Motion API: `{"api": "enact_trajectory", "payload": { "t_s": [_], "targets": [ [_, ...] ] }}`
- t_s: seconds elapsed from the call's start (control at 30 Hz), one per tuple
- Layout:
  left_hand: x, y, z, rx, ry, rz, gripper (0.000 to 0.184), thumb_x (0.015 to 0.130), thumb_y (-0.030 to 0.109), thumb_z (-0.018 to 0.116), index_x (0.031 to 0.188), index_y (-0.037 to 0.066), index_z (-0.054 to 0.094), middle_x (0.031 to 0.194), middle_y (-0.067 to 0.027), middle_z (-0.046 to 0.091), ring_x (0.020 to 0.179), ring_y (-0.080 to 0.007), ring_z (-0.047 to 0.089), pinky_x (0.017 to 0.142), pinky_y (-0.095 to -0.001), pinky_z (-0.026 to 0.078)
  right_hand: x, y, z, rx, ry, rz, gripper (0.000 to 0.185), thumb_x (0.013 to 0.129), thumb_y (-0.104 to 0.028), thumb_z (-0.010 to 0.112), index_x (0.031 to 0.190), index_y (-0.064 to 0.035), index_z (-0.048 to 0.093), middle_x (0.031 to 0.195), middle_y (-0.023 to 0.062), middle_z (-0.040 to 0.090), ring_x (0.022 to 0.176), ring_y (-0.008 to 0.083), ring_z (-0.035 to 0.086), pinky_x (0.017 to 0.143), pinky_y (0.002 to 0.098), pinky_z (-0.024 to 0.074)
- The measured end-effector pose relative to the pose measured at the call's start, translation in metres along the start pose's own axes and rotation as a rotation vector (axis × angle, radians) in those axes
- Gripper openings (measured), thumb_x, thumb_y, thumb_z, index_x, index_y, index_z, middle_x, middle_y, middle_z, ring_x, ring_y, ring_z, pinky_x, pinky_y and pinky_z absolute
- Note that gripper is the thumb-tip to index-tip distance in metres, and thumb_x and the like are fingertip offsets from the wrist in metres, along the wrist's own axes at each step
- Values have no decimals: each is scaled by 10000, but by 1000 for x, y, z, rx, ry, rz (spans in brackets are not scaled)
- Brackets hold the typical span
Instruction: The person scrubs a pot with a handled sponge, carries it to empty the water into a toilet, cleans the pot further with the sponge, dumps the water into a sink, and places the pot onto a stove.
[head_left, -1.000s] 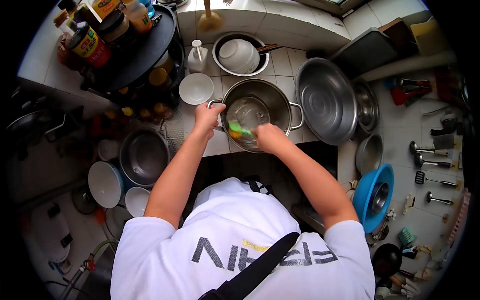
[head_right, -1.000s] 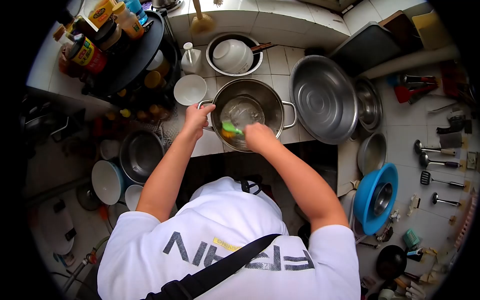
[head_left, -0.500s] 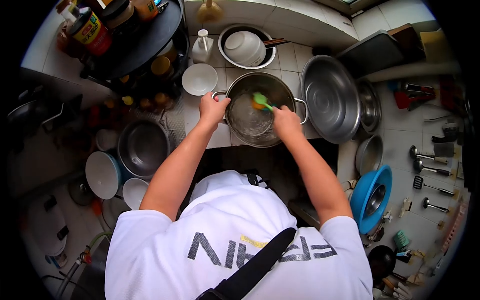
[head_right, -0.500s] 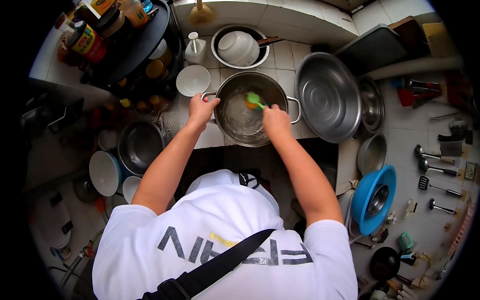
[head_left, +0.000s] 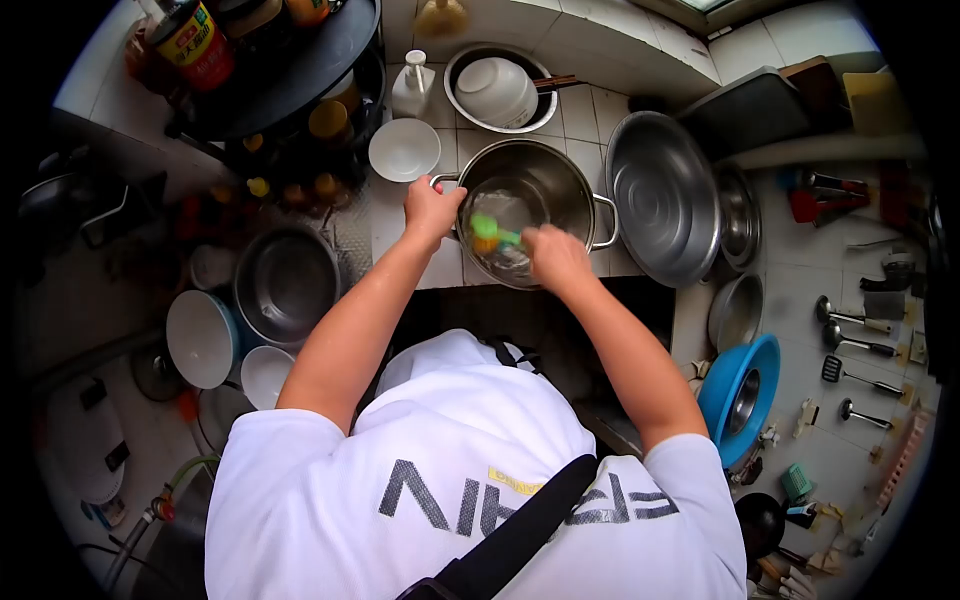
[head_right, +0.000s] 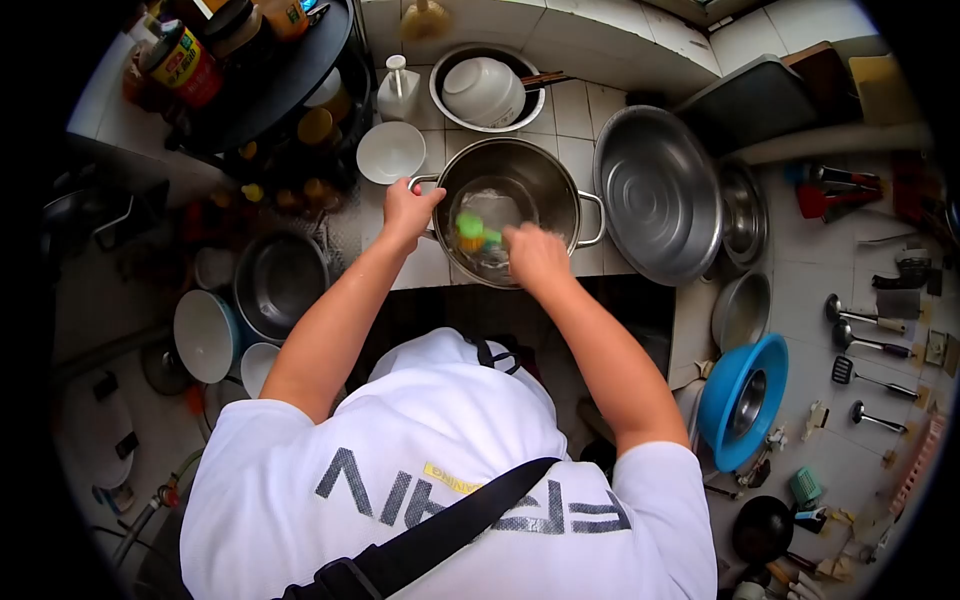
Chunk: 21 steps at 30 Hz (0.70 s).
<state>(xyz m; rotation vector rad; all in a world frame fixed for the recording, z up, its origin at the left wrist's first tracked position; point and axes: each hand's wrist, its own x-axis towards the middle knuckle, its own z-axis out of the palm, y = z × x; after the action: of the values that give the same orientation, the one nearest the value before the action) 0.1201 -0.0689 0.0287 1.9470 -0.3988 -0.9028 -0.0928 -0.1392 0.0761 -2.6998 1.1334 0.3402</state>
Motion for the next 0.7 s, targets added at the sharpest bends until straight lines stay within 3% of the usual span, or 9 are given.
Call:
{"api": "enact_trajectory", "payload": {
  "t_s": [0.1, 0.23, 0.3, 0.37, 0.43, 0.5, 0.57, 0.6, 0.7],
  "targets": [
    [-1, 3, -1, -41, -1, -33, 407, 702, 171, 799, 940, -50, 552, 814, -51, 545, 717, -137, 487, 630, -314, 434, 12, 19, -3, -86, 132, 98, 156, 855, -112, 494, 944, -83, 618, 848, 160, 627, 743, 372, 655, 659, 458, 536],
    [6, -7, 3, 42, 9, 14, 434, 687, 204, 779, 958, -63, 569, 880, -127, 616, 787, -221, 599, 707, -352, 481, -20, 3, -5, -125, -74, 17, 159, 848, -123, 493, 898, -69, 634, 839, 178, 634, 760, 373, 661, 694, 471, 538],
    [2, -4, 0, 34, -40, -11, 430, 688, 181, 796, 943, -72, 559, 860, -86, 577, 768, -166, 538, 678, -322, 457, -6, -9, 2, -35, 0, -41, 164, 847, -119, 490, 888, -68, 640, 835, 188, 634, 788, 376, 659, 701, 480, 535],
    [2, -1, -3, 12, -21, 12, 404, 690, 166, 804, 903, -59, 546, 831, -61, 553, 740, -135, 500, 649, -307, 439, 4, 4, 7, 17, 162, 94, 166, 848, -109, 486, 890, -69, 642, 835, 185, 633, 789, 377, 658, 701, 473, 534],
    [3, -8, 4, -27, 47, 72, 363, 692, 160, 803, 838, -26, 528, 796, -54, 546, 703, -129, 485, 619, -309, 430, -7, 10, 0, -6, 32, 177, 169, 847, -109, 490, 886, -63, 647, 862, 194, 650, 842, 381, 654, 728, 458, 532],
    [10, -13, 3, 8, 19, 59, 358, 699, 153, 799, 864, -25, 536, 812, -59, 564, 712, -130, 495, 624, -307, 431, -23, -7, 1, -1, -61, 28, 175, 842, -111, 493, 891, -65, 654, 871, 205, 654, 840, 390, 654, 722, 465, 533],
    [8, -10, 2, 38, -32, 29, 376, 700, 152, 798, 912, -41, 553, 846, -68, 583, 738, -134, 514, 648, -301, 438, -12, -13, 10, 21, 23, -121, 177, 850, -108, 490, 898, -73, 656, 847, 195, 643, 797, 381, 661, 701, 464, 540],
    [5, -2, -3, 43, -80, -33, 471, 700, 153, 797, 1032, -84, 562, 934, -95, 601, 817, -149, 546, 709, -297, 453, -3, -8, 10, -3, 91, -50, 173, 855, -113, 492, 890, -73, 656, 849, 189, 640, 789, 372, 665, 690, 459, 543],
    [7, -10, 2, 17, 2, 37, 448, 701, 153, 795, 1014, -71, 564, 937, -102, 602, 817, -151, 547, 708, -299, 455, 7, 17, 0, -162, 118, 147, 189, 864, -130, 498, 884, -47, 667, 891, 168, 659, 777, 337, 683, 669, 433, 552]
  ]
}}
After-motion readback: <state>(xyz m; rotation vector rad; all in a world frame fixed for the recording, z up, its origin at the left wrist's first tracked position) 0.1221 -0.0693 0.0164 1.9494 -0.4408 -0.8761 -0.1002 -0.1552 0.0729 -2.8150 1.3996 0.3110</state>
